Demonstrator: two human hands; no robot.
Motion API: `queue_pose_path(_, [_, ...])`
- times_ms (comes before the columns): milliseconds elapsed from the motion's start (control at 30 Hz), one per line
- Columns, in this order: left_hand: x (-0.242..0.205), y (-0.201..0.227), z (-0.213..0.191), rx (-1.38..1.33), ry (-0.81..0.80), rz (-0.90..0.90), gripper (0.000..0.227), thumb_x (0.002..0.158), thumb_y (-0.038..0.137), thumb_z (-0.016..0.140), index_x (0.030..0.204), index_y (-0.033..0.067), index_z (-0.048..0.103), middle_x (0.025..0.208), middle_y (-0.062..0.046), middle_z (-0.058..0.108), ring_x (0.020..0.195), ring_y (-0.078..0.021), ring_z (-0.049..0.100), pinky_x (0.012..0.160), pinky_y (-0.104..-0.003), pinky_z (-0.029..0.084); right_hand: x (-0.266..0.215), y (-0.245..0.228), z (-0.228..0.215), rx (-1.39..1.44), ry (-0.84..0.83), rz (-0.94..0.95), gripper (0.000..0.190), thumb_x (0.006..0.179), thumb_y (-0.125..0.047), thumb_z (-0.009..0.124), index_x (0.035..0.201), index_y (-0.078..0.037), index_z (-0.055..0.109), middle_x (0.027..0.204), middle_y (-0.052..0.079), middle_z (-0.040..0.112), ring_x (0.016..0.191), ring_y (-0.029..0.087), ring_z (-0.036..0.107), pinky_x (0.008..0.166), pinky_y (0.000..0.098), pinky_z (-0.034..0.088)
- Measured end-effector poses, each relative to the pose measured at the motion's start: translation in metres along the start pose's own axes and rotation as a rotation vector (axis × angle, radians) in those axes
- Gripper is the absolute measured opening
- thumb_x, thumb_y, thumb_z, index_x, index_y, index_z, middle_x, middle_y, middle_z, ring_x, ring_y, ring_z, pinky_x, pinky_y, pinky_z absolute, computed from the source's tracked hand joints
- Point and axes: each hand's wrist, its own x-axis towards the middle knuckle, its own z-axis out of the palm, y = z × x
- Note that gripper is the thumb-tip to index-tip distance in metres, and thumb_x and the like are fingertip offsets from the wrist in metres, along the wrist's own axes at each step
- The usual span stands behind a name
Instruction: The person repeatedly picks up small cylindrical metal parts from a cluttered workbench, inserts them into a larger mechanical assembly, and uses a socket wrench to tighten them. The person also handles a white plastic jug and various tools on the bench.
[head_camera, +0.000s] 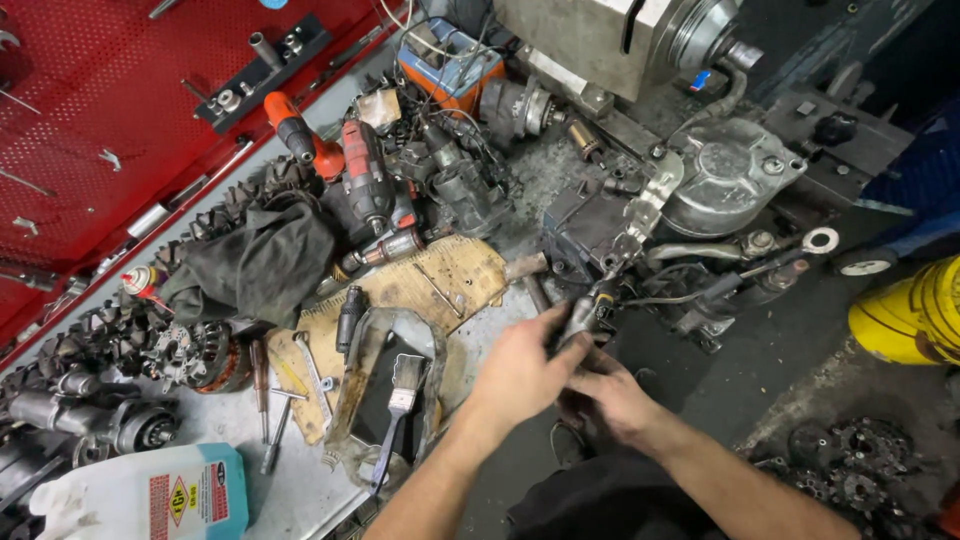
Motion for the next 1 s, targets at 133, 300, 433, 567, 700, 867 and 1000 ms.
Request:
queue_pose_path(133, [-0.002, -0.003, 0.018, 0.185, -0.007, -0.031, 0.057, 0.093, 0.044, 0.059, 0.14, 0.0105, 0.06, 0.121, -0.017, 0.074, 0.106, -0.0424, 0.072, 0.09, -0.058, 0.059, 0.039, 0.024, -0.061, -0.127, 0.018, -0.109, 0.047, 0.083, 0.005, 0.07, 0.129, 0.007, 0.065, 0.124, 0.019, 0.07, 0.106, 0.029, 0.067, 0.095, 0.0406, 0.053])
queue_pose_path(300, [-0.012, 0.01, 0.035, 0.401, 0.343, 0.208, 0.053, 0.094, 0.024, 0.061, 0.137, -0.0065, 0.057, 0.111, -0.018, 0.071, 0.054, -0.0357, 0.07, 0.043, -0.042, 0.056, 0.024, -0.005, -0.06, -0.777, 0.092, -0.15, 0.033, 0.079, -0.008, 0.073, 0.109, 0.001, 0.063, 0.079, 0.013, 0.066, 0.061, 0.02, 0.061, 0.053, 0.0332, 0.052])
queue_pose_path(433, [-0.012, 0.014, 0.036, 0.37, 0.33, 0.153, 0.056, 0.092, 0.024, 0.061, 0.141, -0.001, 0.054, 0.112, -0.016, 0.065, 0.062, -0.0363, 0.07, 0.051, -0.045, 0.056, 0.005, -0.028, -0.036, -0.825, -0.014, -0.556, 0.037, 0.073, -0.003, 0.074, 0.11, 0.0, 0.07, 0.081, 0.004, 0.072, 0.062, 0.012, 0.058, 0.054, 0.0268, 0.051])
queue_pose_path(567, [-0.011, 0.015, 0.047, 0.434, 0.393, 0.18, 0.056, 0.092, 0.022, 0.064, 0.142, -0.0004, 0.053, 0.116, -0.017, 0.062, 0.065, -0.0331, 0.068, 0.046, -0.043, 0.055, 0.026, -0.006, -0.079, -0.723, 0.009, -0.481, 0.067, 0.078, 0.0, 0.074, 0.142, 0.0, 0.055, 0.13, 0.014, 0.068, 0.112, 0.021, 0.066, 0.098, 0.0322, 0.052])
queue_pose_path(700, [-0.013, 0.011, 0.062, 0.644, 0.582, 0.247, 0.051, 0.093, 0.022, 0.064, 0.14, 0.002, 0.059, 0.12, -0.019, 0.065, 0.062, -0.0266, 0.063, 0.038, -0.033, 0.049, 0.014, -0.025, -0.047, -0.15, 0.164, -0.115, 0.07, 0.076, 0.011, 0.053, 0.146, 0.002, 0.055, 0.125, 0.02, 0.068, 0.104, 0.03, 0.062, 0.089, 0.0358, 0.047])
queue_pose_path(867, [-0.013, 0.011, 0.051, 0.471, 0.469, 0.228, 0.053, 0.092, 0.019, 0.064, 0.14, -0.0021, 0.057, 0.12, -0.023, 0.065, 0.06, -0.0286, 0.066, 0.044, -0.035, 0.055, 0.02, -0.033, -0.033, 0.289, 0.062, -0.013, 0.037, 0.101, -0.024, 0.053, 0.129, -0.003, 0.065, 0.123, 0.012, 0.068, 0.104, 0.022, 0.06, 0.095, 0.0371, 0.046])
queue_pose_path(1000, [-0.002, -0.008, 0.034, 0.25, 0.226, 0.124, 0.057, 0.092, 0.039, 0.063, 0.144, 0.0163, 0.059, 0.114, -0.015, 0.069, 0.089, -0.0455, 0.074, 0.072, -0.057, 0.06, 0.026, -0.041, -0.015, 0.14, 0.202, -0.18, 0.052, 0.101, -0.045, 0.065, 0.09, 0.006, 0.066, 0.057, 0.028, 0.063, 0.042, 0.029, 0.06, 0.041, 0.0348, 0.038])
